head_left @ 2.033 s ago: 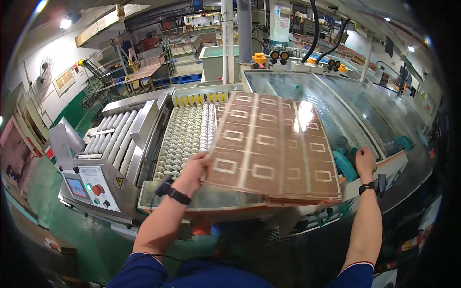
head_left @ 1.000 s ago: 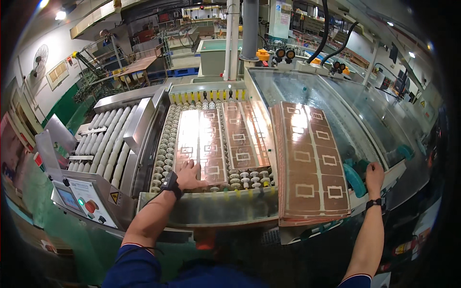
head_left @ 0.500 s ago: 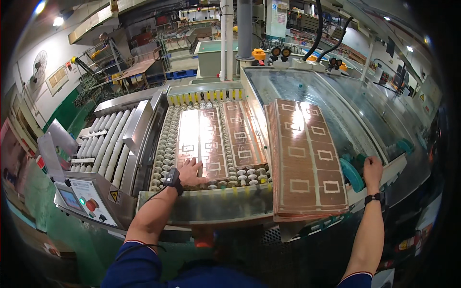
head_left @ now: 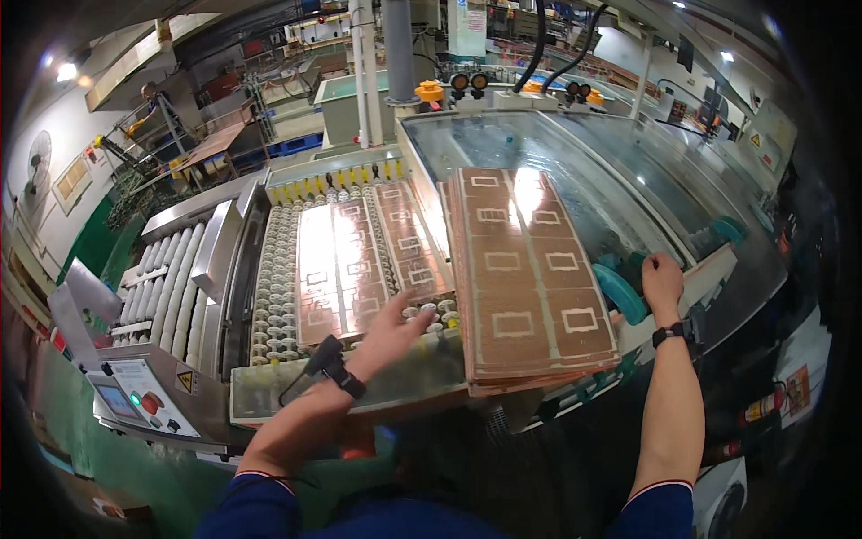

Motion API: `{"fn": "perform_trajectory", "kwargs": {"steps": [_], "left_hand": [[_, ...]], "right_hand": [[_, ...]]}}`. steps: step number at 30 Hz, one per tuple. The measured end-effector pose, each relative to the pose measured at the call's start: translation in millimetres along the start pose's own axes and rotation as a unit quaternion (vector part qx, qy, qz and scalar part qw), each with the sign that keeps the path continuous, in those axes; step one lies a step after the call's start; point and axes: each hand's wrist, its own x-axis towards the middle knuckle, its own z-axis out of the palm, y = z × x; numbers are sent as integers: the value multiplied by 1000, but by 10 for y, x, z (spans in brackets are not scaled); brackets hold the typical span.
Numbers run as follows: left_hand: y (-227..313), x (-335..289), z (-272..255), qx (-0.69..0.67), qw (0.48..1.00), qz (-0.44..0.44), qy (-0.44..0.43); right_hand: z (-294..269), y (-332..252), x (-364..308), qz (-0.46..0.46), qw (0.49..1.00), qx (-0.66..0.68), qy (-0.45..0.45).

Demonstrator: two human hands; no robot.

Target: Handling and processing circuit board panels in a factory setting, including screen printing and machine feeding.

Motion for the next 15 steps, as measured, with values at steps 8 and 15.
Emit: {"fn": "perform_trajectory", "kwargs": {"steps": [8,15], "left_hand": [[722,-184,522,45,995,68,-62],[561,-29,-32,-257,957,-134,20]], "right_hand": [[-42,-23,-8,26,1000,-4,-17],[-64,-39,-21,20,1000,13,-2]]}}
